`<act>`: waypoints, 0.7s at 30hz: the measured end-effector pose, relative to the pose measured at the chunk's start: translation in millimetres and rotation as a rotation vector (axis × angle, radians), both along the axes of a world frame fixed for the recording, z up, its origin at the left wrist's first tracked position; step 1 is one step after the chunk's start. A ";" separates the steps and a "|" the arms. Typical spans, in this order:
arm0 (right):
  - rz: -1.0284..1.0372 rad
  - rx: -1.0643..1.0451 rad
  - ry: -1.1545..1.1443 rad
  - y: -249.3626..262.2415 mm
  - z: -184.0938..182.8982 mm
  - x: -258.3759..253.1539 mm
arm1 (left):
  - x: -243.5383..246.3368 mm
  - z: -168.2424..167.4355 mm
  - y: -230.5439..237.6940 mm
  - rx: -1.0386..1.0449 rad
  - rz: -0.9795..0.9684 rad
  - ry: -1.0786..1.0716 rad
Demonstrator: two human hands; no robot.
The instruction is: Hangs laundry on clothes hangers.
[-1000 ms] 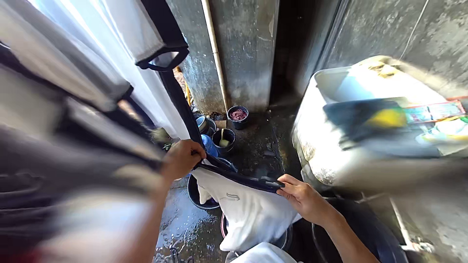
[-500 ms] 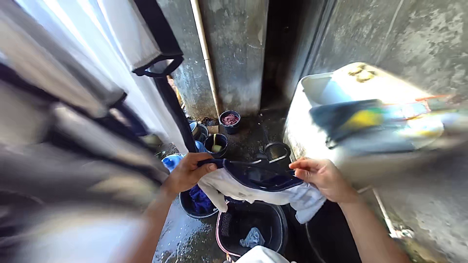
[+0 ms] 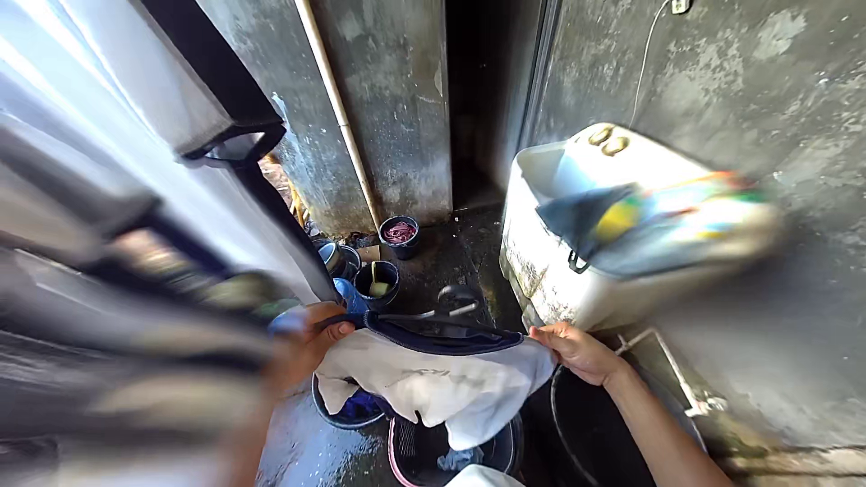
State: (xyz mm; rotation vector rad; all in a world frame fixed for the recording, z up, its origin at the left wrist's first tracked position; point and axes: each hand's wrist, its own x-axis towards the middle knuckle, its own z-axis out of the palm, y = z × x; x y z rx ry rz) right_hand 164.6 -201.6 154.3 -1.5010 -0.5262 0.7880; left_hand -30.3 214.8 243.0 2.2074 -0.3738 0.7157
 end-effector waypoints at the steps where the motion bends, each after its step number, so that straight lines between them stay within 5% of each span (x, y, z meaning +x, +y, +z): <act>1: -0.084 -0.019 -0.078 -1.0 4.0 0.8 | -3.6 -0.9 2.4 0.008 -0.011 0.017; 4: -0.310 -0.076 -0.387 -4.8 15.6 3.0 | -10.0 0.5 5.1 0.035 -0.017 0.033; 7: -0.568 0.171 -0.786 -0.2 18.8 -4.1 | -14.0 4.0 1.8 0.042 0.006 -0.008; 11: -0.605 0.477 -0.928 3.3 35.0 -5.8 | -16.6 11.6 -6.4 0.092 0.017 -0.098; 15: -0.756 0.393 -1.132 -4.8 56.3 -8.9 | -14.5 15.5 -20.4 0.165 -0.025 -0.120; 18: -0.823 0.618 -0.941 -10.0 70.3 -11.6 | -17.3 19.5 -26.3 0.279 -0.009 -0.106; 21: -0.661 0.748 -0.557 -14.8 76.4 -17.0 | -16.7 22.1 -37.7 0.308 0.000 -0.153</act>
